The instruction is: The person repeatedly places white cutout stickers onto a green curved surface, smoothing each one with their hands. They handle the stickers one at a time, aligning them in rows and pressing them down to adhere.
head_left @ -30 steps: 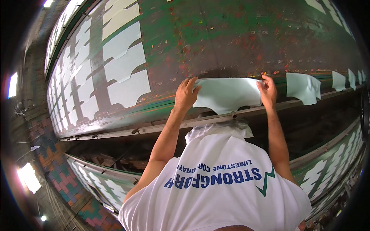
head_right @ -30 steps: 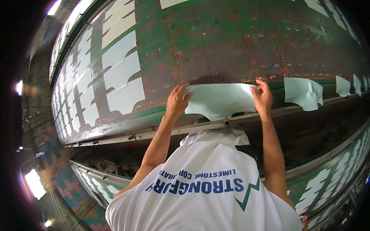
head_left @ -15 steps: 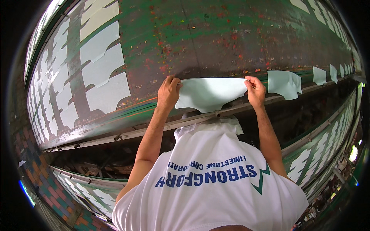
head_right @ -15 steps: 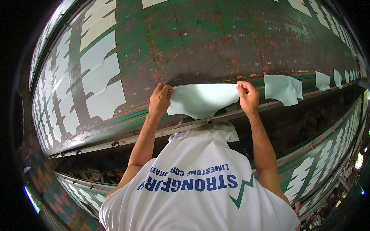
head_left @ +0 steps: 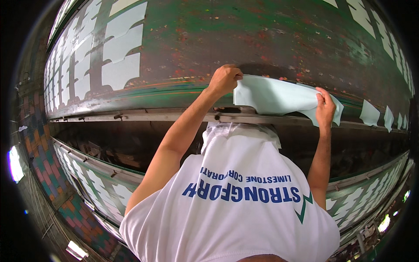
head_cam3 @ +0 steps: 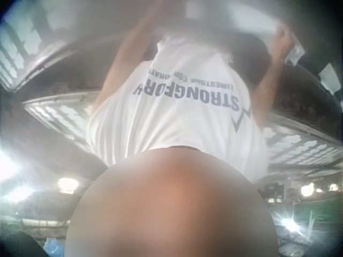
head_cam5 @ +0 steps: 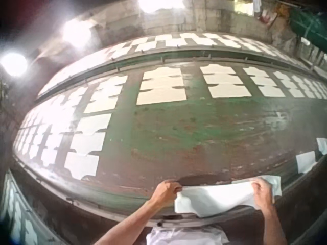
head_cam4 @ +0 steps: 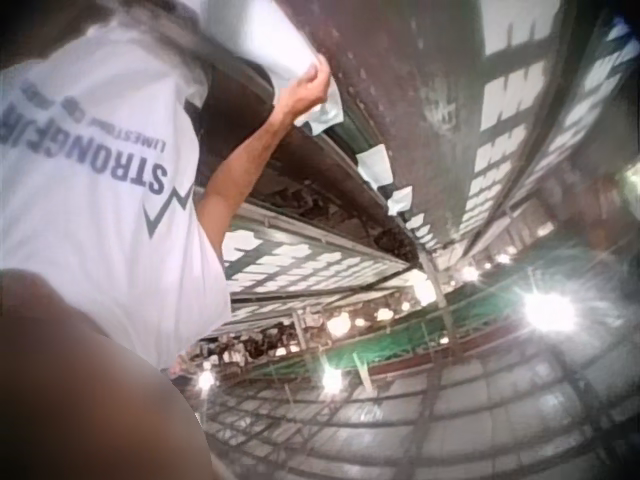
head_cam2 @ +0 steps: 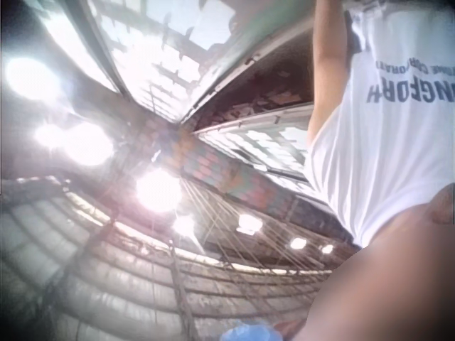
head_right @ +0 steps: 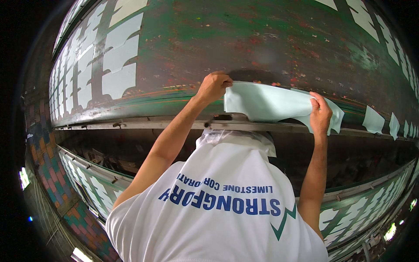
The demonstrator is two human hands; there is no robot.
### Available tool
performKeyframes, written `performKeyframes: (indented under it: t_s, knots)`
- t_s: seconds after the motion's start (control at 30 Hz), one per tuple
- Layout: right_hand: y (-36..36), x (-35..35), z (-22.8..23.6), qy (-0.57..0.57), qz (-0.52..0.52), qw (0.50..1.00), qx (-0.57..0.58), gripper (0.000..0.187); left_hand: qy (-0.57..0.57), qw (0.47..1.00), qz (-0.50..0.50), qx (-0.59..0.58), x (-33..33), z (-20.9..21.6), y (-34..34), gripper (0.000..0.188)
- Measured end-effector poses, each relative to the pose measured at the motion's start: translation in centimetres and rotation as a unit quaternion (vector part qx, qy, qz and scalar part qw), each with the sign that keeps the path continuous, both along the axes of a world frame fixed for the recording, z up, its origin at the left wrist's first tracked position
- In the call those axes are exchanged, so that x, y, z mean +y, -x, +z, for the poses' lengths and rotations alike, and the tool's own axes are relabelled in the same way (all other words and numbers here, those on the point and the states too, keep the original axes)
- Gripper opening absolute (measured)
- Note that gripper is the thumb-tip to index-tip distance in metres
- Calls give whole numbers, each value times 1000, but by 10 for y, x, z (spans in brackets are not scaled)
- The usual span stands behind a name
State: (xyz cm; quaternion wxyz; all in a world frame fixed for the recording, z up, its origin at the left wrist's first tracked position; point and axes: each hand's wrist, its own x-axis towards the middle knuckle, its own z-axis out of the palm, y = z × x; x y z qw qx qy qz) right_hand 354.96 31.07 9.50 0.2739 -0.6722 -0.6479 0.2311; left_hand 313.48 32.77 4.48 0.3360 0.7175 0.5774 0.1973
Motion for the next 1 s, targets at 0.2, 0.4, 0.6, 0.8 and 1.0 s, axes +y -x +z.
performKeyframes:
  t_s: [0.2, 0.4, 0.6, 0.8, 1.0]
  knots:
    - [-103, 28, 0, -47, 47, 997, -49, 27, -133, 987, -89, 26, 22, -8, -108, 27]
    - [-143, 51, -26, -59, 158, 983, -71, 32, -246, 948, -158, 124, 44, -17, -135, 28]
    - [-155, 52, -47, -44, 147, 985, -80, 28, -264, 951, -111, 116, 45, -21, -137, 28]
    - [-159, 57, -53, -76, 168, 980, -69, 19, -272, 943, -141, 132, 42, -29, -130, 29]
    - [-159, 54, -42, -3, 127, 992, 14, 6, -248, 942, -137, 178, 15, -20, -135, 27]
